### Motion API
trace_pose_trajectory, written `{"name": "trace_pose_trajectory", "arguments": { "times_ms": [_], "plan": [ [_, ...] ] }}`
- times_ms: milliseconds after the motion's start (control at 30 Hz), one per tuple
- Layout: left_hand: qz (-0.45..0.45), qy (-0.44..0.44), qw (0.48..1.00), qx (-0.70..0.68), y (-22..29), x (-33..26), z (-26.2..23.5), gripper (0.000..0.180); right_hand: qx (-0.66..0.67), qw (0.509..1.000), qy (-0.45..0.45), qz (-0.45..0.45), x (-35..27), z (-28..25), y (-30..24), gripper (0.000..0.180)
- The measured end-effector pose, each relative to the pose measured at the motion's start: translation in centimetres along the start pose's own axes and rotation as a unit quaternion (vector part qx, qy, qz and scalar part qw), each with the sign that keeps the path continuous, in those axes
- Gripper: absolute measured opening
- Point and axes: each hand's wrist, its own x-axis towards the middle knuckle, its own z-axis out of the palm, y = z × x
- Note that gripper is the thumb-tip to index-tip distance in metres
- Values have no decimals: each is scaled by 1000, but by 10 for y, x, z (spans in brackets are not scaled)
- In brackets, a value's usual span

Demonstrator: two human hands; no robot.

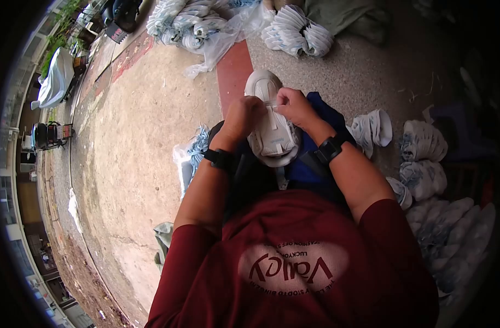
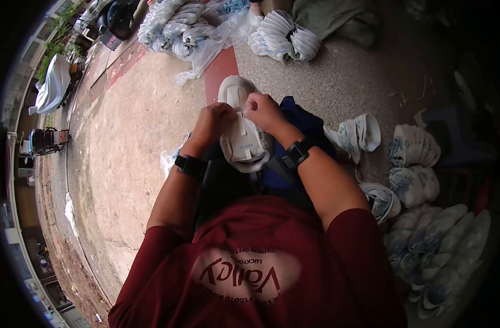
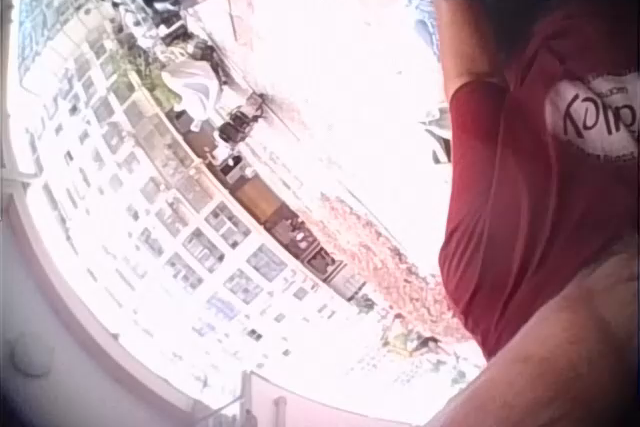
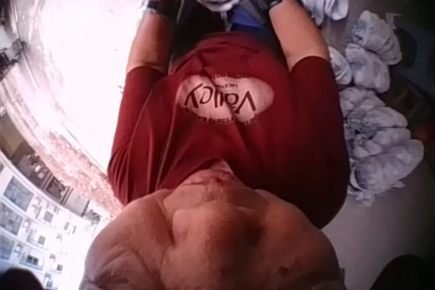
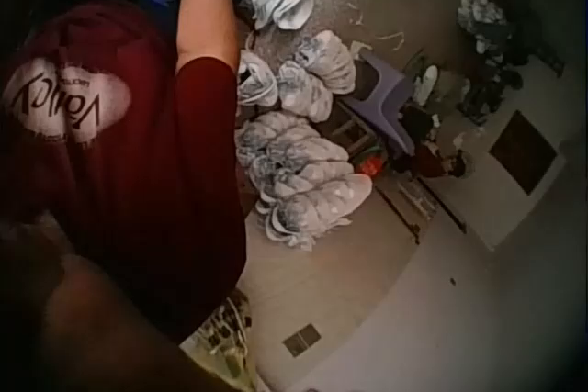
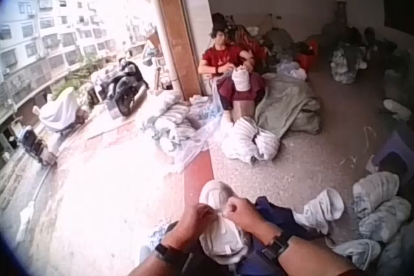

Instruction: Lacing a white sneaker by hand with a blue shoelace.

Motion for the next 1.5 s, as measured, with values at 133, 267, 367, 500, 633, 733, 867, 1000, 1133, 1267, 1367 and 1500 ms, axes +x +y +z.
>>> {"name": "trace_pose_trajectory", "arguments": {
  "times_ms": [133,267,367,500,633,733,867,1000,1133,1267,1367,1500],
  "plan": [
    [-106,38,974,-196,1,-15,-4,7,51,998,-2,-42,-23,-4,-24,13],
    [-49,99,992,-54,-1,-7,17,6,12,995,8,-103,-18,2,-9,20],
    [-37,103,992,-58,-5,-8,20,6,-68,992,38,-98,-22,4,-17,14],
    [-11,108,991,-72,-4,-11,19,9,-175,979,33,-99,-9,5,-21,8],
    [-66,71,981,-170,-4,-17,9,12,-184,971,-30,-148,-7,-6,-24,7],
    [-120,8,974,-193,-9,-27,-3,13,-160,975,-66,-138,-8,-22,-22,7],
    [-137,28,969,-203,-19,-36,-8,11,29,994,-102,0,-6,-43,-19,7],
    [-144,7,974,-175,-25,-31,-16,10,-126,981,-108,-103,-2,-35,-39,8],
    [-133,25,975,-175,-22,-35,-28,11,-293,924,-80,-233,0,-26,-44,3],
    [-129,31,980,-148,-49,-58,-40,12,-397,874,-71,-272,-6,-19,-40,8],
    [-179,4,970,-167,-66,-91,-63,11,-412,884,-33,-218,-20,-45,-26,9],
    [-247,50,941,-227,-103,-154,-102,11,-514,847,126,-57,-42,-151,12,9]
  ]
}}
